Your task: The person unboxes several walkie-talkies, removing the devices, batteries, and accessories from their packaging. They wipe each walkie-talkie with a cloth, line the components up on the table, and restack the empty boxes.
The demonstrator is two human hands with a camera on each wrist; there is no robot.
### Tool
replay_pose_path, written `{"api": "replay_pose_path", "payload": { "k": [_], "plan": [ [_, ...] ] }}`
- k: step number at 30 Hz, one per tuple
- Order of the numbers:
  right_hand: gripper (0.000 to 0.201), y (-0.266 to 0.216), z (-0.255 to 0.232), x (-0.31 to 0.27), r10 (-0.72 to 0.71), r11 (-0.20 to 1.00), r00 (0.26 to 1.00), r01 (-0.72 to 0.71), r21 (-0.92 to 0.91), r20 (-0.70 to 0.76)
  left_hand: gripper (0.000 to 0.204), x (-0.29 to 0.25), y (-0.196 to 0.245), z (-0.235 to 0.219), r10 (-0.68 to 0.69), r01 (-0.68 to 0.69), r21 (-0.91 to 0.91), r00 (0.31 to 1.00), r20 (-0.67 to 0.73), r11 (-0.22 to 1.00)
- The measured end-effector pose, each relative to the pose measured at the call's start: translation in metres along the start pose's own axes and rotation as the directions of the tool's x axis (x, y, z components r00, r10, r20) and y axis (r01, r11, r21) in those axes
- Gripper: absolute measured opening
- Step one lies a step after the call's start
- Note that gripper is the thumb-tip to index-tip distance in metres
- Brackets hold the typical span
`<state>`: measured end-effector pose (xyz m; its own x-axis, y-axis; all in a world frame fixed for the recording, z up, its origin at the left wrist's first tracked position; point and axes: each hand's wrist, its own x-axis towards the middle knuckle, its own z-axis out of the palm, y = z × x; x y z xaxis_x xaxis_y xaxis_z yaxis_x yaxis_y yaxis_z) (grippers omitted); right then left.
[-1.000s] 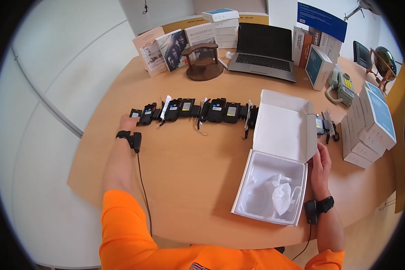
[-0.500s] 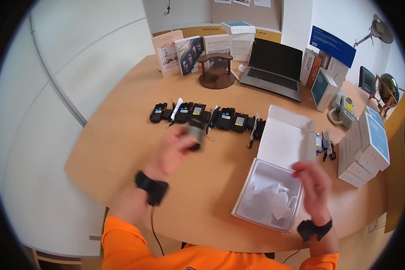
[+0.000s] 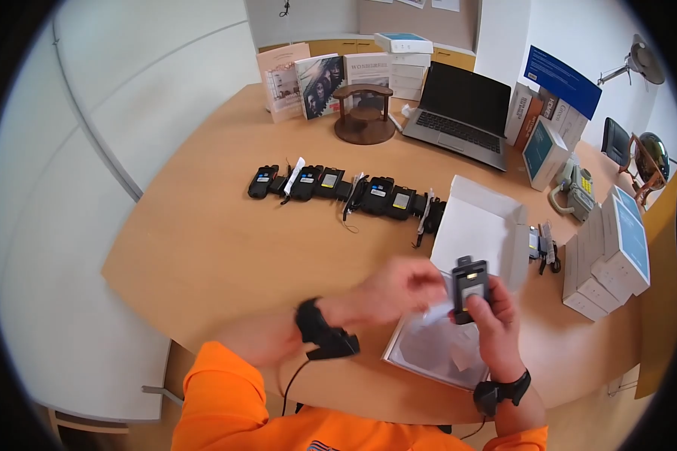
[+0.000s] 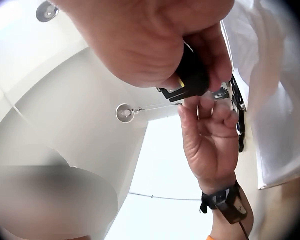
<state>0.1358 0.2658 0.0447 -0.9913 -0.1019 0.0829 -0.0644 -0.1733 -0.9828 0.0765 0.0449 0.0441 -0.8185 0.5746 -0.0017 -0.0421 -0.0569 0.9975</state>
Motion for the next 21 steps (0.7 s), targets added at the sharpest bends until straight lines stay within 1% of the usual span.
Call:
{"api": "replay_pose_path", "payload": {
  "k": [1,2,3,4,5,6,7,8,9,11,12,13,16,19,21],
  "plan": [
    [0.030,-0.002,-0.007,0.001,-0.007,0.999,0.999,0.008,0.043,-0.039,0.016,0.003,0.002,-0.023,0.039,-0.023,0.152,0.993,-0.108,0.988],
    [0.030,0.000,-0.015,0.000,-0.003,0.998,0.994,0.009,0.058,-0.108,0.014,0.008,-0.001,-0.058,0.127,-0.127,0.015,0.965,-0.228,0.992],
    [0.030,-0.003,-0.022,0.000,-0.030,0.997,0.992,0.039,0.065,-0.125,0.014,0.010,0.006,-0.098,0.200,-0.103,0.228,0.868,-0.455,0.968],
    [0.031,-0.006,-0.028,0.000,-0.059,0.995,0.987,0.071,0.073,-0.147,0.014,0.009,0.007,-0.134,0.297,-0.121,0.302,0.700,-0.649,0.945],
    [0.032,-0.005,-0.031,0.001,-0.092,0.990,0.979,0.110,0.087,-0.183,0.014,0.012,0.000,-0.186,0.342,-0.009,0.395,0.518,-0.784,0.919],
    [0.032,-0.004,-0.032,0.002,-0.113,0.987,0.974,0.132,0.089,-0.196,0.016,0.003,-0.008,-0.236,0.375,0.093,0.455,0.434,-0.819,0.886],
    [0.032,-0.004,-0.033,0.004,-0.138,0.983,0.968,0.160,0.091,-0.212,0.020,-0.004,-0.022,-0.284,0.564,0.231,0.647,0.338,-0.754,0.727],
    [0.033,-0.003,-0.033,0.004,-0.162,0.978,0.960,0.187,0.093,-0.230,0.021,-0.011,-0.037,-0.320,0.619,0.341,0.682,0.288,-0.731,0.647],
    [0.035,-0.001,-0.033,0.005,-0.160,0.978,0.961,0.184,0.092,-0.226,0.024,-0.019,-0.045,-0.342,0.673,0.448,0.695,0.242,-0.699,0.562],
    [0.039,0.001,-0.035,0.005,-0.159,0.980,0.963,0.180,0.080,-0.219,0.030,-0.025,-0.036,-0.347,0.448,0.587,0.538,0.309,-0.839,0.605],
    [0.041,0.002,-0.036,0.005,-0.158,0.982,0.964,0.176,0.069,-0.216,0.033,-0.026,-0.033,-0.351,0.319,0.656,0.455,0.325,-0.891,0.603],
    [0.044,0.001,-0.037,0.005,-0.161,0.982,0.966,0.177,0.063,-0.201,0.036,-0.027,-0.052,-0.383,0.255,0.610,0.465,0.402,-0.880,0.642],
    [0.043,0.000,-0.038,0.005,-0.154,0.985,0.967,0.166,0.042,-0.201,0.033,-0.020,-0.071,-0.409,0.242,0.643,0.431,0.364,-0.899,0.634],
    [0.043,-0.001,-0.037,0.005,-0.140,0.988,0.971,0.150,0.039,-0.195,0.036,-0.025,-0.087,-0.433,0.262,0.661,0.438,0.353,-0.898,0.609],
    [0.043,-0.002,-0.036,0.005,-0.126,0.990,0.974,0.135,0.041,-0.187,0.034,-0.033,-0.061,-0.396,0.161,0.513,0.313,0.320,-0.934,0.799]
  ]
}}
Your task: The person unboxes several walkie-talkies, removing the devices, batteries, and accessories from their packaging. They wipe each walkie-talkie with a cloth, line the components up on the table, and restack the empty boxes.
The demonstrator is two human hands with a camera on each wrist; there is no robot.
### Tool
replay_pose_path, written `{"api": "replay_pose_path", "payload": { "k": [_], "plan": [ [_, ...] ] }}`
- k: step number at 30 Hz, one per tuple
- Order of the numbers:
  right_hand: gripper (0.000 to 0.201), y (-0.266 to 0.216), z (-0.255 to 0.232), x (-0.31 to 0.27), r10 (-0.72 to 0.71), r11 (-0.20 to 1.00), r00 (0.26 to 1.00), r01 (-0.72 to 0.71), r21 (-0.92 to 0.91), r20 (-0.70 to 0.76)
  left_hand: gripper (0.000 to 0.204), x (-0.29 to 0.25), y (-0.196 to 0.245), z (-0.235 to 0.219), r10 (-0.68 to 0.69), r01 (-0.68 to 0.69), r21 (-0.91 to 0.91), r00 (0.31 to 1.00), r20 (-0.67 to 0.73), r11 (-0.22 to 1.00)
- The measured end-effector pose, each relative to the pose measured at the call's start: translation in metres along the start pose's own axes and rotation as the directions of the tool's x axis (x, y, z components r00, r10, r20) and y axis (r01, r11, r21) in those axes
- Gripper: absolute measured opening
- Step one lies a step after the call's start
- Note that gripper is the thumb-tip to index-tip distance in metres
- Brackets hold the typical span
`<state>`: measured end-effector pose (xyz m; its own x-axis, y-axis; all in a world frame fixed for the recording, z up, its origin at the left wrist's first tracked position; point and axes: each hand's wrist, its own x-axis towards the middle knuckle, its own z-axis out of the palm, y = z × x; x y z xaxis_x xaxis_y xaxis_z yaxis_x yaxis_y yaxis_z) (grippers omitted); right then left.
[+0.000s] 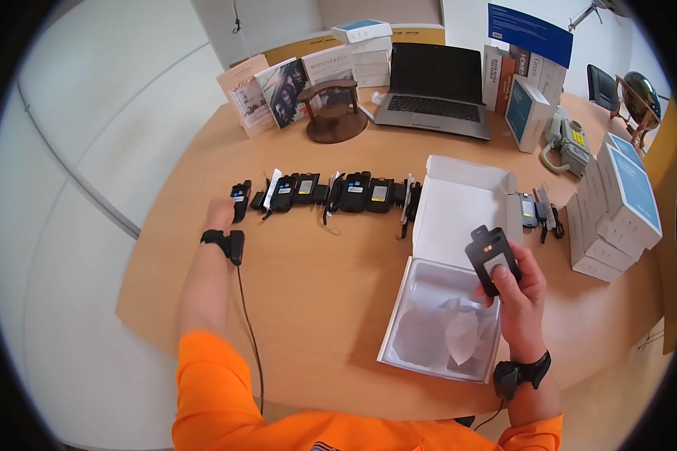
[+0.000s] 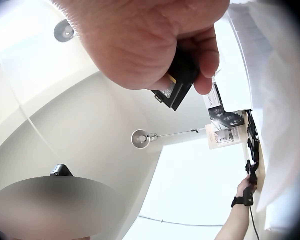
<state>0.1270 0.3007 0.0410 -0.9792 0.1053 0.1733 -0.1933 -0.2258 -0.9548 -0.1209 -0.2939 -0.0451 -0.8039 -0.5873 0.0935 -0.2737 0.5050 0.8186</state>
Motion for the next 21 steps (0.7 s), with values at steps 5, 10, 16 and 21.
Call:
{"api": "replay_pose_path", "payload": {
  "k": [5,10,16,21],
  "plan": [
    [0.037,-0.003,0.000,-0.004,0.053,0.999,0.998,-0.053,-0.002,0.025,0.022,-0.038,0.001,-0.028,0.024,0.176,-0.699,0.964,0.266,0.693],
    [0.027,-0.002,0.007,-0.007,0.126,0.992,0.987,-0.125,-0.015,0.098,0.030,-0.157,0.086,-0.009,0.220,0.408,-0.891,0.867,0.447,0.201],
    [0.027,-0.019,0.017,-0.004,0.162,0.986,0.975,-0.167,0.023,0.153,0.042,-0.264,0.188,0.056,0.535,0.715,-0.682,0.519,0.666,0.156],
    [0.033,-0.066,0.035,0.010,-0.395,0.877,0.911,0.412,-0.245,0.120,0.056,-0.310,0.254,0.062,0.687,0.799,-0.590,0.363,0.630,0.119]
  ]
}}
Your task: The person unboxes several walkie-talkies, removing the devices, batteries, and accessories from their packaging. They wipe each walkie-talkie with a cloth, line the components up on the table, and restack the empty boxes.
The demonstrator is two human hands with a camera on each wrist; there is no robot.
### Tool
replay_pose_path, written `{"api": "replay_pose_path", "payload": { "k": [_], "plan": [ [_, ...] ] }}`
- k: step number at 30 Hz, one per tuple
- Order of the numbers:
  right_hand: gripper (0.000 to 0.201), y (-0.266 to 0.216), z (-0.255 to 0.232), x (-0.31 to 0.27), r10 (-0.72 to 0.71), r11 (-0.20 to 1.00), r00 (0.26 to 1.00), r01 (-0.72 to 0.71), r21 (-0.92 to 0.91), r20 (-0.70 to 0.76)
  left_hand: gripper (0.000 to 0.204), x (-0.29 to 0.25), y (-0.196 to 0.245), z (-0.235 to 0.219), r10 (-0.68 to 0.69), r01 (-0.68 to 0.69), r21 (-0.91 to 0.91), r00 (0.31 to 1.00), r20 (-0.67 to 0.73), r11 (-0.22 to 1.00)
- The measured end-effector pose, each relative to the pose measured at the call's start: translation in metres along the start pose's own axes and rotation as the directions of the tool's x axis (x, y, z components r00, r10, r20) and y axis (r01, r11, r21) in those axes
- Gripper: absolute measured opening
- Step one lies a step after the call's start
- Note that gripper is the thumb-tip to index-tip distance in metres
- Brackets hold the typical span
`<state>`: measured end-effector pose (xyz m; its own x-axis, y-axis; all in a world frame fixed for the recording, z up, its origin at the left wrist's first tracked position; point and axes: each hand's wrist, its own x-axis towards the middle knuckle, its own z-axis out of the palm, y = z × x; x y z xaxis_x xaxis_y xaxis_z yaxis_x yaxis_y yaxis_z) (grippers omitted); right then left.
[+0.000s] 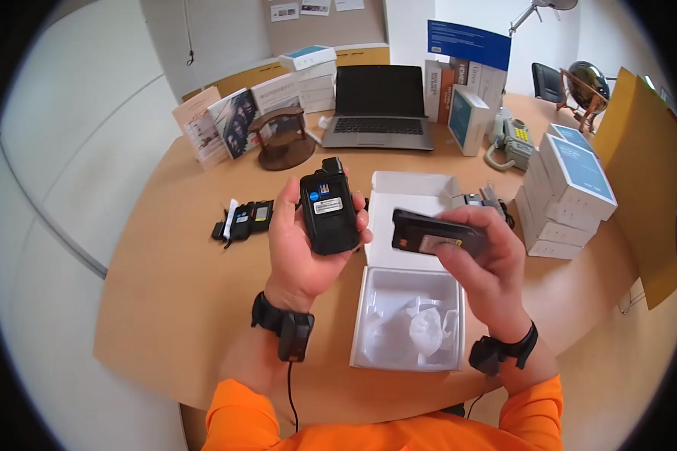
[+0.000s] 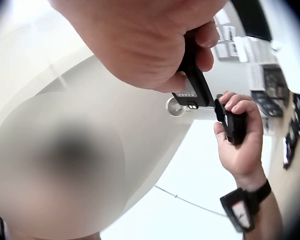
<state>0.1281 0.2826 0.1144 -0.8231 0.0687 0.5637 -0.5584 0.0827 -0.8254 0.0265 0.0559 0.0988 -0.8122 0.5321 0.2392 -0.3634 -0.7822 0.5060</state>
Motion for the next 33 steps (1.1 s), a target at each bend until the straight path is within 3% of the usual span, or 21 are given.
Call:
{"api": "replay_pose_path", "payload": {
  "k": [1,2,3,4,7,11,14,19,22,25,33],
  "plan": [
    [0.034,-0.011,0.001,0.007,-0.201,0.955,0.980,0.199,-0.221,0.011,0.055,0.000,-0.004,0.010,0.023,-0.023,0.008,0.999,-0.029,1.000],
    [0.035,-0.020,0.005,0.012,-0.384,0.826,0.921,0.376,-0.420,0.068,0.055,-0.002,-0.008,0.022,0.050,-0.049,0.017,0.997,-0.063,0.999],
    [0.038,-0.026,0.012,0.015,-0.495,0.744,0.866,0.465,-0.479,0.072,0.049,-0.004,-0.013,0.042,0.096,-0.090,0.041,0.980,-0.175,0.995],
    [0.039,-0.024,0.016,0.016,-0.544,0.689,0.833,0.513,-0.512,0.104,0.049,-0.006,-0.015,0.048,0.101,-0.102,0.003,0.971,-0.219,0.995],
    [0.041,-0.012,0.027,0.014,-0.671,0.517,0.713,0.647,-0.561,0.204,0.053,-0.014,-0.021,0.058,0.164,-0.136,0.158,0.971,-0.176,0.978],
    [0.046,-0.003,0.043,0.004,-0.662,0.447,0.696,0.665,-0.598,0.279,0.057,-0.020,-0.028,0.054,0.238,-0.202,0.223,0.960,-0.150,0.954],
    [0.047,-0.003,0.051,-0.003,-0.639,0.491,0.717,0.659,-0.570,0.278,0.059,-0.022,-0.025,0.050,0.306,-0.293,0.286,0.952,-0.002,0.913],
    [0.052,-0.009,0.055,-0.009,-0.519,0.591,0.790,0.608,-0.530,0.327,0.062,-0.028,-0.028,0.066,0.398,-0.370,0.269,0.916,-0.056,0.889],
    [0.055,-0.004,0.056,-0.012,-0.513,0.612,0.790,0.611,-0.502,0.335,0.067,-0.030,-0.025,0.060,0.379,-0.363,0.368,0.925,0.030,0.856],
    [0.055,-0.003,0.057,-0.011,-0.523,0.623,0.793,0.606,-0.495,0.313,0.070,-0.032,-0.026,0.061,0.396,-0.349,0.455,0.918,-0.008,0.819],
    [0.054,0.000,0.053,-0.011,-0.557,0.612,0.784,0.610,-0.503,0.274,0.073,-0.032,-0.035,0.064,0.394,-0.347,0.477,0.919,0.002,0.807]
  ]
}}
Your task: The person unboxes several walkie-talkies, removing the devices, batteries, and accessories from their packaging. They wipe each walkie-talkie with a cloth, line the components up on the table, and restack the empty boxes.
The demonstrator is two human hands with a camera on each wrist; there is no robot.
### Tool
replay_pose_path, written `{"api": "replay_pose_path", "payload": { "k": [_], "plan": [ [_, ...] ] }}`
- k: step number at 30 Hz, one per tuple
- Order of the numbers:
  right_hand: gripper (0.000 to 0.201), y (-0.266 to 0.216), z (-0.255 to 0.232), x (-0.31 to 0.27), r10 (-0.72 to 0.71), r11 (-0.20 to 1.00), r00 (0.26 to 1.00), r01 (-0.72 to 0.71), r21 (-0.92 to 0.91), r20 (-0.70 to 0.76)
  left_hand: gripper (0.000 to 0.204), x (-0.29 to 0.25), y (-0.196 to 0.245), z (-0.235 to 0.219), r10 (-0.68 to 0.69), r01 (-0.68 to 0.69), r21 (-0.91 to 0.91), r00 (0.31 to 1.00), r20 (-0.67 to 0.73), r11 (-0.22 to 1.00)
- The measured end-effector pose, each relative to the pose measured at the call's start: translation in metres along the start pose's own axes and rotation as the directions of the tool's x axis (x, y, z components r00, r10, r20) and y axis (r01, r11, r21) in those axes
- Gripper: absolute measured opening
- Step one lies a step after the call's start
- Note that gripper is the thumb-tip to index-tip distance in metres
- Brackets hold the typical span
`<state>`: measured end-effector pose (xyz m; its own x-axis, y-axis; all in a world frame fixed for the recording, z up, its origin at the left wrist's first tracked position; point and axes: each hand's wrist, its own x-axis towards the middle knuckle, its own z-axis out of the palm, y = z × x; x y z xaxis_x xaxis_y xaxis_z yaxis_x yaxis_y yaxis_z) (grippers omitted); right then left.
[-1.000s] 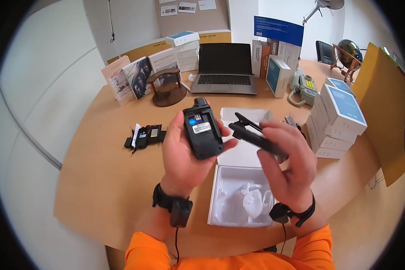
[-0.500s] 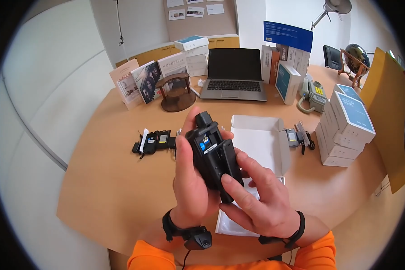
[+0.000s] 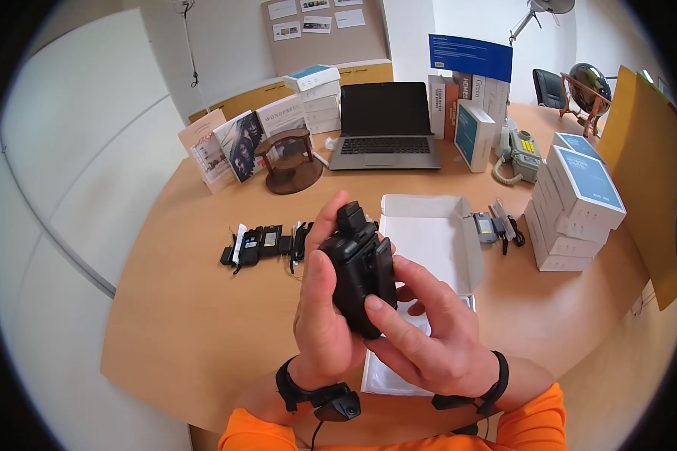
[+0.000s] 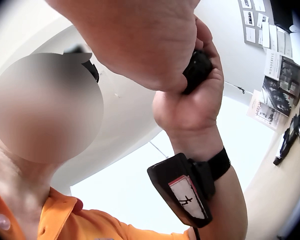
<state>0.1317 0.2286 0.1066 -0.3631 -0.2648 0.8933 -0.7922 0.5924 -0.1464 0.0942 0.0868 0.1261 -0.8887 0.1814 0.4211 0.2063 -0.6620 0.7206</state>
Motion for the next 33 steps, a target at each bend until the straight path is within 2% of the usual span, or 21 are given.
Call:
{"api": "replay_pose_path", "payload": {
  "k": [7,9,13,14,15,16,17,18,21,22,23,24,27,28,31,32,33],
  "plan": [
    [0.055,0.004,0.001,0.002,-0.018,0.999,0.999,0.019,0.029,-0.027,0.074,-0.009,-0.002,0.010,0.017,-0.017,0.016,1.000,0.003,1.000],
    [0.056,0.006,-0.001,0.002,0.005,0.998,1.000,-0.006,0.064,0.008,0.067,-0.008,-0.006,0.006,0.021,-0.019,-0.055,0.999,0.035,0.998],
    [0.069,0.011,-0.005,0.007,0.132,0.960,0.985,-0.156,0.234,0.113,0.065,-0.002,-0.007,-0.002,-0.048,0.054,-0.095,0.997,0.063,0.994],
    [0.073,0.010,-0.007,0.009,0.185,0.937,0.975,-0.214,0.276,0.126,0.065,0.000,-0.007,0.003,-0.027,0.027,-0.035,0.999,-0.018,0.999],
    [0.081,0.012,-0.006,0.005,0.241,0.900,0.960,-0.277,0.336,0.145,0.064,0.000,-0.007,0.006,-0.019,0.019,-0.011,1.000,-0.006,1.000],
    [0.090,0.015,-0.004,0.001,0.296,0.856,0.941,-0.338,0.392,0.164,0.064,-0.002,-0.007,0.008,-0.022,0.022,0.014,1.000,0.003,1.000],
    [0.090,0.016,-0.006,0.000,0.339,0.819,0.924,-0.382,0.428,0.176,0.065,-0.004,-0.007,0.010,-0.042,0.041,0.039,0.999,0.008,0.998],
    [0.090,0.017,-0.008,-0.001,0.396,0.771,0.898,-0.439,0.462,0.192,0.071,-0.005,-0.007,0.012,-0.085,0.088,-0.033,0.992,0.093,0.996],
    [0.094,0.024,-0.030,-0.013,0.561,0.537,0.764,-0.629,0.562,0.319,0.078,-0.004,-0.028,0.009,-0.106,0.062,0.302,0.985,0.133,0.951],
    [0.093,0.023,-0.044,-0.017,0.629,0.329,0.686,-0.661,0.674,0.366,0.077,-0.008,-0.030,0.013,-0.137,0.080,0.313,0.977,0.165,0.946],
    [0.092,0.027,-0.055,-0.021,0.667,0.132,0.627,-0.632,0.764,0.403,0.077,-0.008,-0.031,0.017,-0.141,0.068,0.320,0.967,0.211,0.945],
    [0.090,0.036,-0.061,-0.031,0.674,0.058,0.629,-0.568,0.821,0.388,0.066,-0.009,-0.034,0.015,-0.139,0.051,0.351,0.963,0.231,0.935],
    [0.078,0.052,-0.073,-0.056,0.710,0.097,0.646,-0.485,0.869,0.282,0.050,-0.010,-0.026,0.003,-0.388,0.111,0.686,0.883,0.263,0.719],
    [0.064,0.056,-0.075,-0.064,0.748,0.103,0.617,-0.472,0.876,0.244,0.035,-0.008,-0.028,-0.001,-0.457,0.048,0.807,0.843,0.283,0.589],
    [0.043,0.076,-0.078,-0.082,0.806,-0.006,0.535,-0.421,0.907,0.254,0.032,-0.013,-0.046,-0.006,-0.537,-0.210,0.874,0.719,0.442,0.438],
    [0.035,0.079,-0.074,-0.084,0.825,0.064,0.530,-0.429,0.901,0.194,0.032,-0.015,-0.050,-0.002,-0.535,-0.296,0.879,0.705,0.465,0.374],
    [0.035,0.081,-0.075,-0.086,0.828,0.076,0.530,-0.429,0.900,0.183,0.031,-0.021,-0.056,0.004,-0.534,-0.374,0.874,0.692,0.485,0.309]
  ]
}}
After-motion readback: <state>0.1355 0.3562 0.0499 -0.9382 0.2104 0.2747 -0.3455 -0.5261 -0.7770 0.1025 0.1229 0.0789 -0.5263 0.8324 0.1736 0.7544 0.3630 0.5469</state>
